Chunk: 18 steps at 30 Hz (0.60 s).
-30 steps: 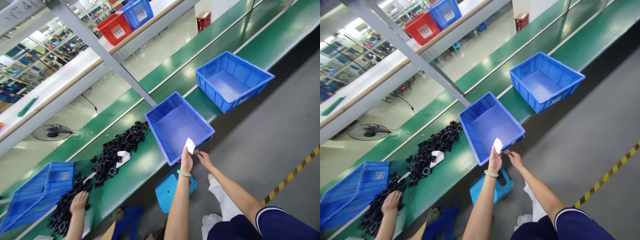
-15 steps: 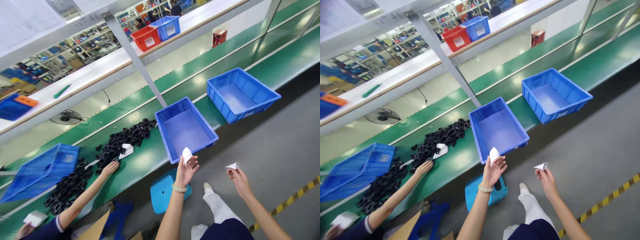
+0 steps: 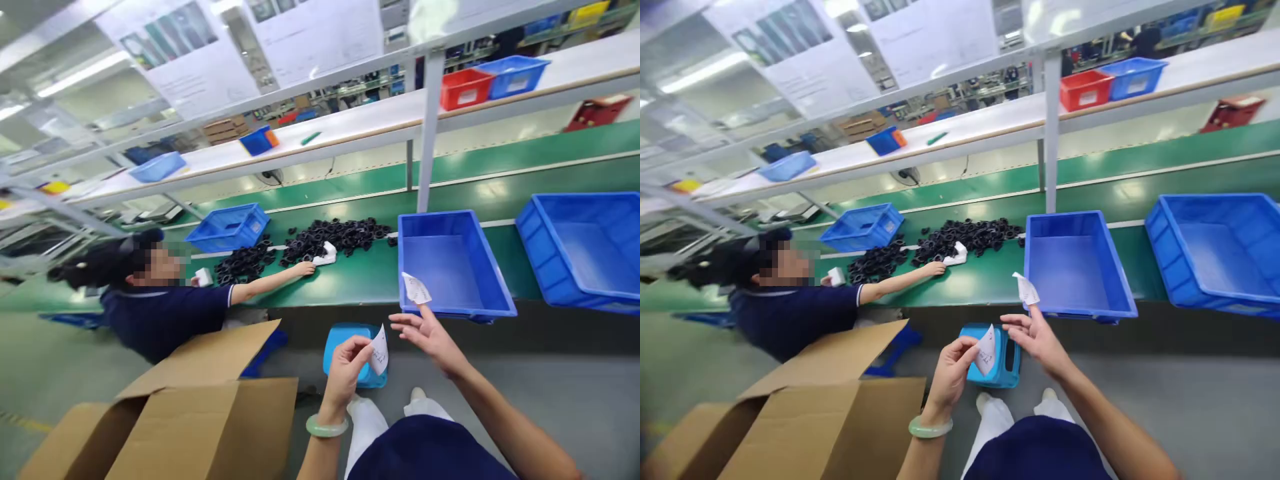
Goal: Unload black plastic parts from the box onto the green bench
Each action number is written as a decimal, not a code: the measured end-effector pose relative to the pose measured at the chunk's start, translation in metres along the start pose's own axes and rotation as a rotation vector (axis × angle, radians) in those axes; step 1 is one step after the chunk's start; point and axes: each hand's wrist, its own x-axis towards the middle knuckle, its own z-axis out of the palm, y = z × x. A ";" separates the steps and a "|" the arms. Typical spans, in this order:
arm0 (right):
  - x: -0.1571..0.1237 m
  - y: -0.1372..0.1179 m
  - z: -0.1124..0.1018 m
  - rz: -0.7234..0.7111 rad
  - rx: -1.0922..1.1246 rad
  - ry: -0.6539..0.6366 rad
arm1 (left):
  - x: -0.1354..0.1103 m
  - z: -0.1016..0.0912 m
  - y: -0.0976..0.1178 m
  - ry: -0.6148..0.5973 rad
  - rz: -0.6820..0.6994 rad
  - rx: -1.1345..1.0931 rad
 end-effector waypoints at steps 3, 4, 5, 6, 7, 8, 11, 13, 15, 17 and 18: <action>0.026 0.010 0.044 0.043 0.002 -0.225 | -0.006 -0.033 0.004 0.035 0.025 -0.014; 0.035 0.012 0.056 0.051 -0.006 -0.270 | -0.005 -0.045 0.006 0.040 0.035 -0.026; 0.044 0.014 0.067 0.058 -0.024 -0.301 | -0.003 -0.056 0.007 0.045 0.045 -0.039; 0.054 0.016 0.077 0.064 -0.047 -0.319 | 0.001 -0.069 0.009 0.050 0.056 -0.051; 0.064 0.019 0.086 0.068 -0.071 -0.329 | 0.006 -0.082 0.011 0.055 0.066 -0.062; 0.076 0.022 0.095 0.071 -0.094 -0.333 | 0.012 -0.095 0.013 0.060 0.070 -0.069; 0.115 0.037 0.124 0.028 -0.180 -0.285 | 0.038 -0.137 0.023 0.063 0.065 -0.070; 0.144 0.051 0.143 -0.021 -0.248 -0.223 | 0.060 -0.167 0.029 0.057 0.055 -0.068; 0.174 0.063 0.156 -0.060 -0.310 -0.138 | 0.083 -0.197 0.034 0.037 0.037 -0.108; 0.207 0.072 0.157 -0.095 -0.351 -0.002 | 0.108 -0.226 0.037 0.019 0.012 -0.190; 0.223 0.075 0.152 -0.108 -0.355 0.076 | 0.120 -0.239 0.038 0.030 0.002 -0.207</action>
